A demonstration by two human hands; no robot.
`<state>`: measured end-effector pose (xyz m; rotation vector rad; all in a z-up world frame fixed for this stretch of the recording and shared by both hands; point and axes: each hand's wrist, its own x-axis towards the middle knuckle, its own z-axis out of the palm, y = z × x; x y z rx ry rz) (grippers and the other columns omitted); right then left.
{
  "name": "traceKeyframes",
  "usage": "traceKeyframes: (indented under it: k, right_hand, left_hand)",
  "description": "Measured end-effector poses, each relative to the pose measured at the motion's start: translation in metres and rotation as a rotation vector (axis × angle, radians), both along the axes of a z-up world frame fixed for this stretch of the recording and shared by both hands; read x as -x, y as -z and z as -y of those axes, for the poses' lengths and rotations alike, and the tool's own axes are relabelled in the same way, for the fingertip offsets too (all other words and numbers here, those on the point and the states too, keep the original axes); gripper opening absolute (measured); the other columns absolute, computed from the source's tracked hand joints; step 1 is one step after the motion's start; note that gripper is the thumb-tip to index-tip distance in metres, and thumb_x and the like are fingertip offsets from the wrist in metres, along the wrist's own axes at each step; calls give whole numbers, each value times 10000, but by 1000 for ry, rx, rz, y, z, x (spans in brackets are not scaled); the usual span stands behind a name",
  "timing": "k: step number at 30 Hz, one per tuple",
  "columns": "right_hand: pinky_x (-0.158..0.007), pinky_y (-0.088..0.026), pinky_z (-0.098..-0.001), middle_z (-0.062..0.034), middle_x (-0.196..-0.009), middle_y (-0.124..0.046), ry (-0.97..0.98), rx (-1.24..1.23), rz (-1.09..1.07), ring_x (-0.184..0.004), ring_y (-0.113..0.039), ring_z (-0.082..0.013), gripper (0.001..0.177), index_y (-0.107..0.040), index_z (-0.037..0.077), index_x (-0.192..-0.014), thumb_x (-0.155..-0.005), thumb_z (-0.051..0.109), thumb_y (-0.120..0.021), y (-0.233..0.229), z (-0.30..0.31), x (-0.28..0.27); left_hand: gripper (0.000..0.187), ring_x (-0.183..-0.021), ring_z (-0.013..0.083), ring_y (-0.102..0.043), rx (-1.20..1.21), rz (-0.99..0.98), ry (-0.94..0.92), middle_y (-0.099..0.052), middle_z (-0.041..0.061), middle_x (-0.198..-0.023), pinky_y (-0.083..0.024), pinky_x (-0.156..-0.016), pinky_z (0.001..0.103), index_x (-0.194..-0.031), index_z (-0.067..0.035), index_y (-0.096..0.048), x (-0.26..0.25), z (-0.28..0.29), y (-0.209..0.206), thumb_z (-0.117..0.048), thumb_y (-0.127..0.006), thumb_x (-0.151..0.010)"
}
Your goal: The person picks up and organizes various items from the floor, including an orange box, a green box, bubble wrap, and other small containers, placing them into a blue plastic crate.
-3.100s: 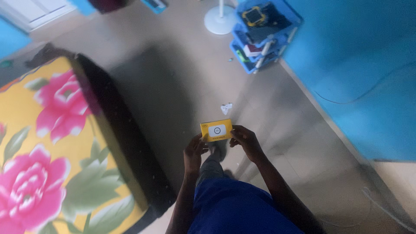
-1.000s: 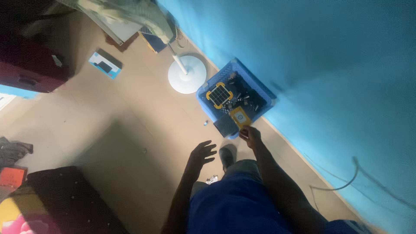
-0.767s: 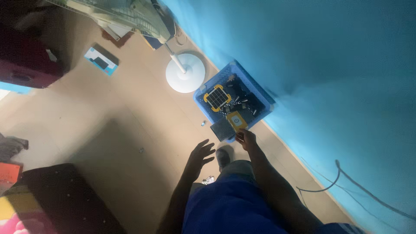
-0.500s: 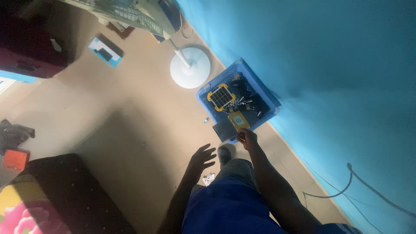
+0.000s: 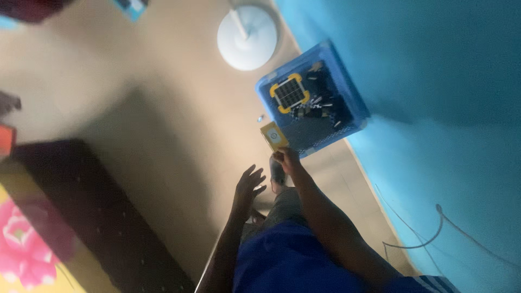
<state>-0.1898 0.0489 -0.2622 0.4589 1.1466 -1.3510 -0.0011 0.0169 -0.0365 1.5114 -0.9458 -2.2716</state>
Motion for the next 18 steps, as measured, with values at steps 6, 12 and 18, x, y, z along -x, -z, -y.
traceKeyframes:
  k: [6, 12, 18]
  right_hand:
    - [-880, -643, -423, -200, -1009, -686, -124, -63, 38, -908, -721, -316, 206, -593, -80, -1118, -956, 44, -627, 36, 16, -56]
    - [-888, -633, -421, -139, -995, -680, -136, 20, -7, -903, -710, -256, 148, -629, -7, -1092, -964, 65, -638, 112, 19, -90]
    - [-841, -648, -471, -238, -974, -716, 14, -276, -1, -853, -760, -341, 238, -572, -74, -1083, -1012, 141, -500, 182, 33, -91]
  left_hand:
    - [658, -1417, 363, -487, -79, -58, -256, -438, 195, -1583, -465, -1115, 511, -1575, -85, -310, -16, -10, 32, -375, -488, -1012]
    - [634, -1459, 339, -457, -111, -86, -351, -412, 189, -1587, -473, -1147, 501, -1577, -69, -290, -36, -3, 79, -320, -512, -1039]
    - [665, -1459, 364, -452, -117, -66, -304, -419, 234, -1581, -455, -1145, 504, -1589, -28, -283, -53, 10, 123, -316, -528, -1042]
